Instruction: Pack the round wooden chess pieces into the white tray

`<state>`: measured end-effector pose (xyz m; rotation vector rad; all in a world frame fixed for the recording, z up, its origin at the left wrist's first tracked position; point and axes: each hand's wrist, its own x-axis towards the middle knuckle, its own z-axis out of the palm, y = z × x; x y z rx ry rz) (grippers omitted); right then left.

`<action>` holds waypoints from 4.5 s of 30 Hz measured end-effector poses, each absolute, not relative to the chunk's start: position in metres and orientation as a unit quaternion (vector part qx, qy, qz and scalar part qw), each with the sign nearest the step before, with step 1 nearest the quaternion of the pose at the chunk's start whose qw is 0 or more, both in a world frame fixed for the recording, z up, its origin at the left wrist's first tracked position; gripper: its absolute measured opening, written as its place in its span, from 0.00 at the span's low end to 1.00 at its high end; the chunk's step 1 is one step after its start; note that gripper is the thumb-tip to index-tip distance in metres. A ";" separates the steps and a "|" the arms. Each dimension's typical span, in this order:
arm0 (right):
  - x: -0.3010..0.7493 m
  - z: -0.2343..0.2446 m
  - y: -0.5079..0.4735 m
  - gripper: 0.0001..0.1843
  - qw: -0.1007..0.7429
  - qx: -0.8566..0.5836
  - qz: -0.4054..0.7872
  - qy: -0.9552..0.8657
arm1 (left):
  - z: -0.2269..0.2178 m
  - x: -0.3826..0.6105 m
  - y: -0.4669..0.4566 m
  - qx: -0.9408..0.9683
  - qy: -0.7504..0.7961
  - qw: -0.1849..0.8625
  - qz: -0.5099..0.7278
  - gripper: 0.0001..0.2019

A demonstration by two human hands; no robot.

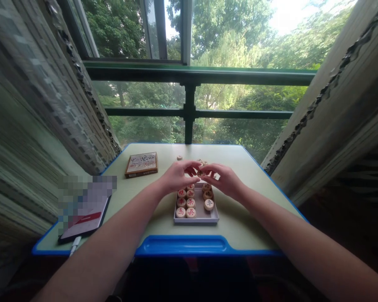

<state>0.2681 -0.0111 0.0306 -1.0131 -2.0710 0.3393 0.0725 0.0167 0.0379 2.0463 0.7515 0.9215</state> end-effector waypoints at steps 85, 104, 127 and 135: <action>0.284 0.004 0.048 0.18 0.237 -0.622 0.013 -0.746 | -0.006 0.062 0.066 0.760 0.508 0.261 0.310 0.16; 0.291 0.007 0.050 0.17 0.238 -0.646 0.035 -0.725 | -0.005 0.058 0.068 0.747 0.523 0.274 0.306 0.20; 0.299 0.039 0.027 0.11 0.092 -0.624 0.114 -0.767 | -0.004 0.056 0.065 0.757 0.506 0.285 0.299 0.16; 0.298 0.043 0.021 0.12 0.092 -0.606 0.110 -0.783 | -0.001 0.057 0.062 0.765 0.519 0.260 0.278 0.15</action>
